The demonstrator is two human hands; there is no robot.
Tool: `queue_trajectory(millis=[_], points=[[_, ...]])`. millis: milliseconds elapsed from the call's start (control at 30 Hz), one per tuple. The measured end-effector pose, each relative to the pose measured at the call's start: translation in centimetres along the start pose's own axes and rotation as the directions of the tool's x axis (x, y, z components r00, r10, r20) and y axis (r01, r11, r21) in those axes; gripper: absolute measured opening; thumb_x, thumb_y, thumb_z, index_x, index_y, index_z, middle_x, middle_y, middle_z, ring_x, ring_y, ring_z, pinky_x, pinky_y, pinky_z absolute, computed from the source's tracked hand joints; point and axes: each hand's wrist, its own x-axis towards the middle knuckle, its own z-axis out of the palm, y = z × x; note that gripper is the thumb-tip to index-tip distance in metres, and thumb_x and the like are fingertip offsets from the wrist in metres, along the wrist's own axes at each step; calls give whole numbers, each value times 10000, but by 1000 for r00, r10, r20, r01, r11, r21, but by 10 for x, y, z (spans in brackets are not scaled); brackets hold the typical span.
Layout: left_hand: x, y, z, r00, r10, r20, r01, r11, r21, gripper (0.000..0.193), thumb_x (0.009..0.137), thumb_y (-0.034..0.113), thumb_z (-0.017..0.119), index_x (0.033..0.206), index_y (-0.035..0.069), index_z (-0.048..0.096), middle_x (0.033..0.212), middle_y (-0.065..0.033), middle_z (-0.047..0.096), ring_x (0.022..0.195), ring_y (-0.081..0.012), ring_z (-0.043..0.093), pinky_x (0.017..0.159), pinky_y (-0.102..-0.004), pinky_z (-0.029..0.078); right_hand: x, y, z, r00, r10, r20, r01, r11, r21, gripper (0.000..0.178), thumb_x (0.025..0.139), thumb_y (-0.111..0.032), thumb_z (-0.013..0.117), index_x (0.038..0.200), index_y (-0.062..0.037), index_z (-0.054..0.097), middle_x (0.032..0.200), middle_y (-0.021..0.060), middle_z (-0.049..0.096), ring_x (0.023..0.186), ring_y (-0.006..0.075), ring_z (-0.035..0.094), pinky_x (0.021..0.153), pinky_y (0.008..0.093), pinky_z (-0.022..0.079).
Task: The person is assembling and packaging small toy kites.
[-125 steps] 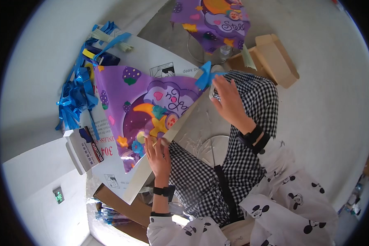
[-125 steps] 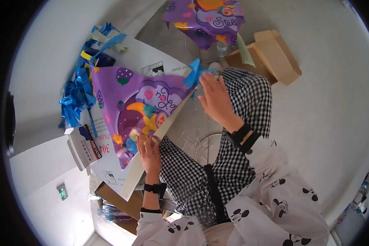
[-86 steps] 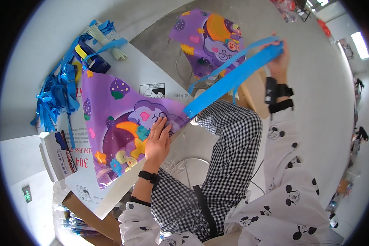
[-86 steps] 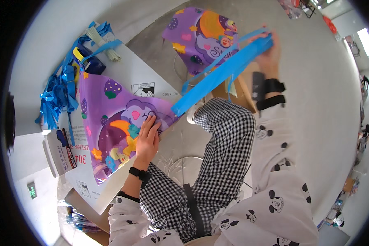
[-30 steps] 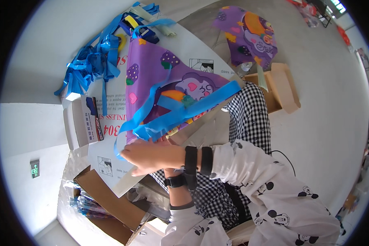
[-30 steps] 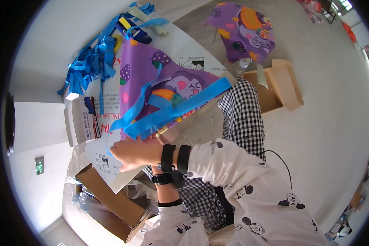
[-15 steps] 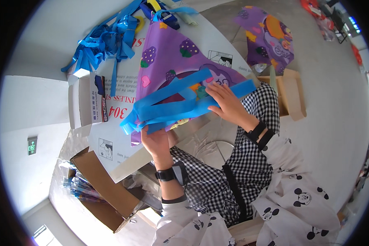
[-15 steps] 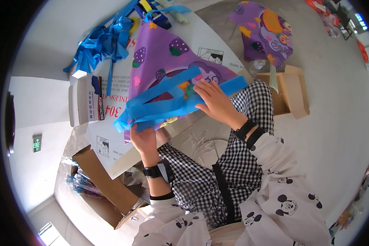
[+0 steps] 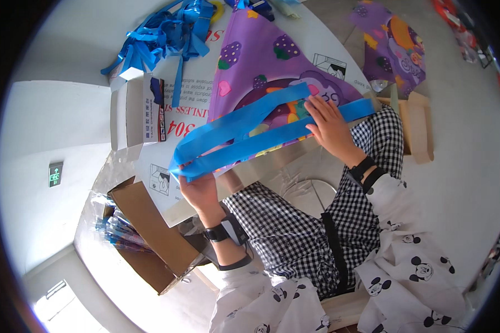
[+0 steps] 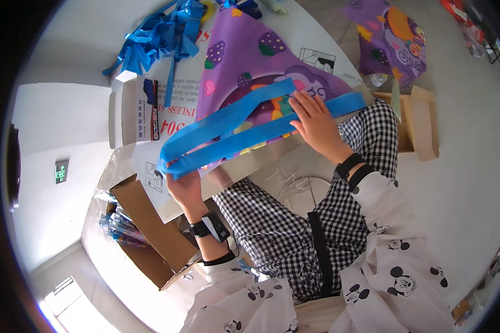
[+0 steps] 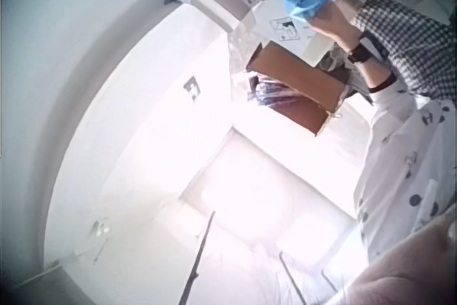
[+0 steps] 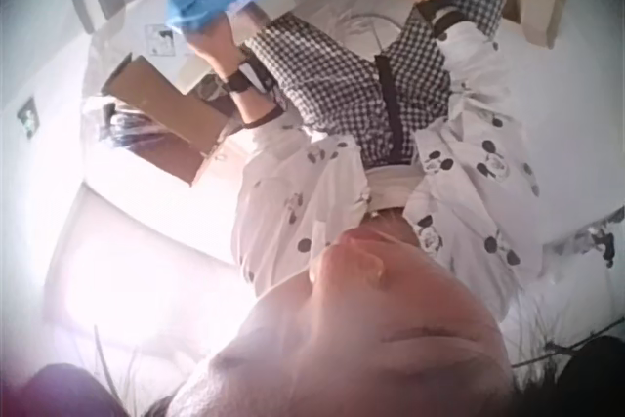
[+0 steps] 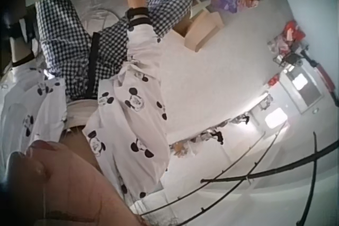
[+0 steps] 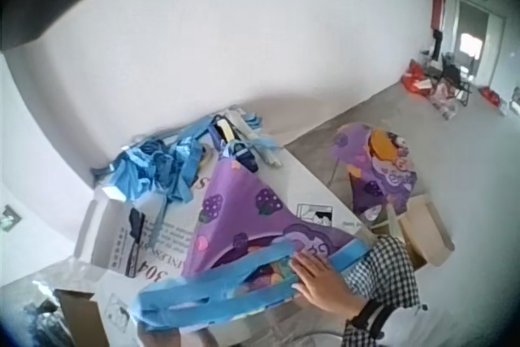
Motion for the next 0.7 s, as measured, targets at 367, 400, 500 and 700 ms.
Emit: queue_trajectory(millis=[367,400,500,700], points=[[3,204,-78,955,161,-248,-198,971,-133,179,920,98,560,1075,29,616,966,-46,663,878,-187,626,892,-354,473,1,0,-2,1000,-12,9,12,1000,23,515,942,-279,574,1387,-60,438,1464,123,409,1372,286,367,1125,455,299],[-1,226,-96,929,224,-295,-250,966,-56,182,922,110,561,1076,28,614,968,-47,662,875,-191,625,894,-360,474,1,-1,-2,1000,-13,14,13,1000,18,514,940,-276,575,1386,-59,439,1463,124,410,1370,287,369,1123,456,303],[-13,262,-122,758,350,-550,-208,930,305,193,915,117,572,1083,32,615,972,-71,658,898,-211,629,910,-372,470,-1,4,-4,1000,-14,12,14,1000,10,518,933,-267,582,1384,-55,439,1467,126,402,1365,295,371,1118,460,307],[-34,250,-140,555,828,79,395,-347,851,378,844,166,708,1133,-44,587,1009,-136,650,840,-231,621,768,-363,523,1,-1,5,1000,-27,14,27,1000,2,532,932,-251,582,1406,-71,420,1472,107,398,1371,273,368,1129,447,302]])
